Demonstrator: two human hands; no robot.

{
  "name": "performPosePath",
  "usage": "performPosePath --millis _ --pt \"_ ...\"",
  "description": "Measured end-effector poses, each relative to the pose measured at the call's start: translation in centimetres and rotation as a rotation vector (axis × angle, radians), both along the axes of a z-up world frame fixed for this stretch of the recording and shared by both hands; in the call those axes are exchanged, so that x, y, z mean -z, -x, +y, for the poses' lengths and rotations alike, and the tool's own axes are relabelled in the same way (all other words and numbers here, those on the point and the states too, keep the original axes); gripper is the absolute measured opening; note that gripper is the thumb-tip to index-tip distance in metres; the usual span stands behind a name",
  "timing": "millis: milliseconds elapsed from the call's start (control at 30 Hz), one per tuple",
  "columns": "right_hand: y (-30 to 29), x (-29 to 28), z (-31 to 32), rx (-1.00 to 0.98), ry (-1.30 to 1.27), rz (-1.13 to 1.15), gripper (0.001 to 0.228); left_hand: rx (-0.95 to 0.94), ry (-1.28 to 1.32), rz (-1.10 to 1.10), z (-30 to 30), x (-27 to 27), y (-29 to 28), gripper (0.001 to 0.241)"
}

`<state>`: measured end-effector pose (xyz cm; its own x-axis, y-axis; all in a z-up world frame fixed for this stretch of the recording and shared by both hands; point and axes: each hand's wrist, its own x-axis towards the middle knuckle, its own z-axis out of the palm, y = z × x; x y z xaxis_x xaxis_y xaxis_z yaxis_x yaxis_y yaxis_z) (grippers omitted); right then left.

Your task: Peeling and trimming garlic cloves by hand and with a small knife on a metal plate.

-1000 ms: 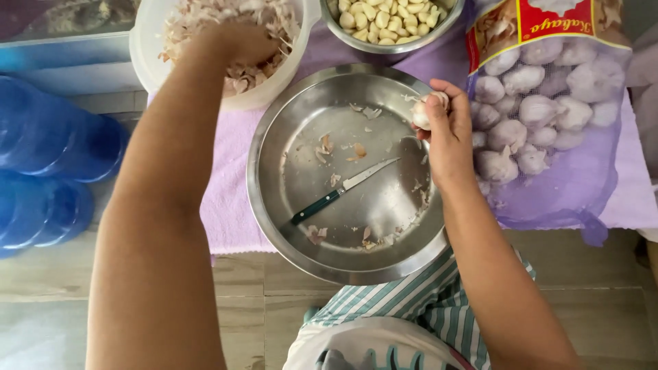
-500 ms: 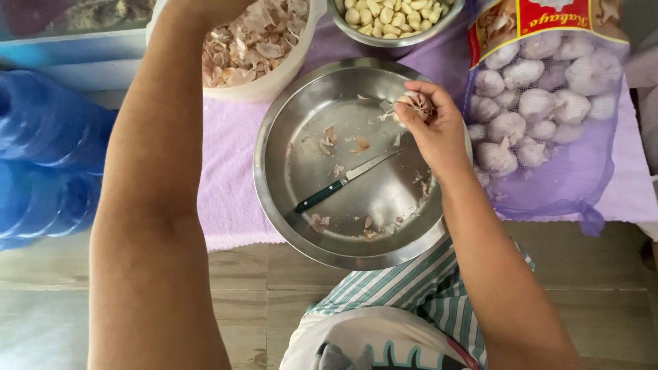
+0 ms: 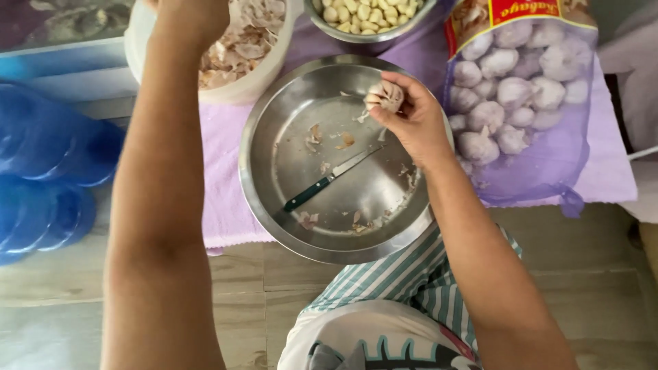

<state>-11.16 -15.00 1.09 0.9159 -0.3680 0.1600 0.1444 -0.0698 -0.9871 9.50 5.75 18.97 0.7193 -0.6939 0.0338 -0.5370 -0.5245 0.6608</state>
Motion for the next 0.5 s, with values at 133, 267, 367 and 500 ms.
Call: performPosePath --millis 133,267,367,500 --pt "-0.1 -0.4 -0.1 0.034 -0.061 0.107 0.061 0.005 0.084 -0.009 -1.8 4.4 3.9 0.017" --pt "-0.2 -0.3 0.3 0.036 0.048 0.111 0.059 0.167 0.171 0.037 -4.6 11.0 6.6 0.014" --pt "-0.5 0.8 0.0 -0.004 0.099 0.065 0.065 0.317 0.280 0.085 -5.7 14.6 7.3 0.033" --pt "-0.5 1.3 0.0 -0.086 0.172 0.061 0.076 0.263 0.315 0.156 -5.8 17.2 7.6 0.027"
